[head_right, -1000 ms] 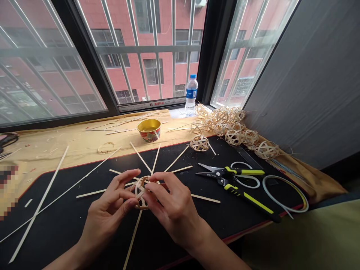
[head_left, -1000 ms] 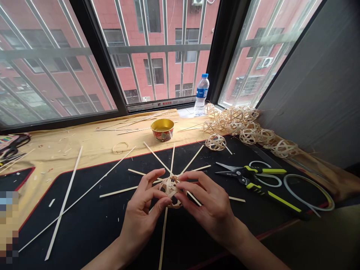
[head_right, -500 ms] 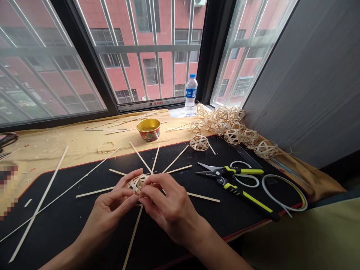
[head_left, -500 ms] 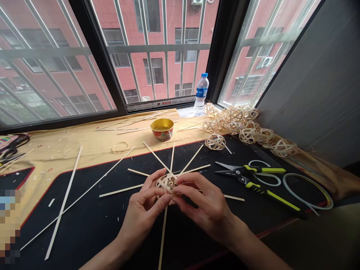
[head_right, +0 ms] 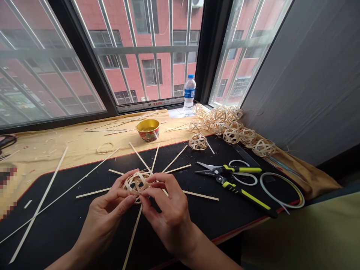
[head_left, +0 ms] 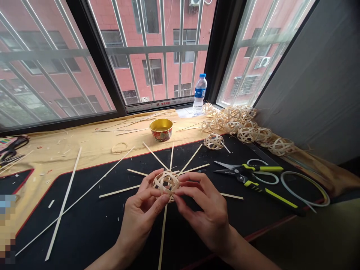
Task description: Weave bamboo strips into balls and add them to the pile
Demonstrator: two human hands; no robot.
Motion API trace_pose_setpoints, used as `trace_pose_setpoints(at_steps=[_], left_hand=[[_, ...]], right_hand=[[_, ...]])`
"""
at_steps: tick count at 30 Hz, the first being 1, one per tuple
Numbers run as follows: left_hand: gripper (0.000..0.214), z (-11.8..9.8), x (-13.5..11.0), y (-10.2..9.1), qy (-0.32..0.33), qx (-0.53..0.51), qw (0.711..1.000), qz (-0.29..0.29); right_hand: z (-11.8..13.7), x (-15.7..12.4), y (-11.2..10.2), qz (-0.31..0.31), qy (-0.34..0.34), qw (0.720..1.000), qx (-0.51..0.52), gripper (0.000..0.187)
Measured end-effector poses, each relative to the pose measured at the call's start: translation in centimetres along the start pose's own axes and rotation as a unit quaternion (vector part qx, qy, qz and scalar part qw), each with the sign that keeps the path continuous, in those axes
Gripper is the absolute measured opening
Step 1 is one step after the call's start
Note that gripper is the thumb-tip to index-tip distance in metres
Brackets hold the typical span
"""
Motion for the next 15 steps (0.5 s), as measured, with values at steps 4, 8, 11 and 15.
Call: trace_pose_setpoints(at_steps=[4,8,11,15], left_hand=[[0.015,0.12,-0.01,0.08,0.003,-0.008,1.000,-0.008],[0.015,0.32,-0.01,-0.04,0.004,-0.004,1.000,-0.015],[0.016,0.24,-0.08,-0.09,0.004,-0.003,1.000,-0.018],[0.013,-0.14,-0.12,-0.04,0.013,-0.008,1.000,-0.013]], right_hand=[[0.16,0.03,0.16,-0.004,0.000,1.000,0.004,0.020],[0.11,-0.07,0.12,0.000,-0.008,1.000,-0.008,0.018],[0.03,-0.23,0.18,0.005,-0.002,1.000,-0.009,0.018],[0.04,-0.13,0.46,0.015,0.003,1.000,-0.004,0.017]])
Point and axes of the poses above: each hand's wrist, its own x-axis towards the middle knuckle, its own y-axis out of the palm, z = x × y, the point moved 4 cm from there along x, towards the middle knuckle, and after that the axes turned 2 degrees about -z, right-handed, at the moved point
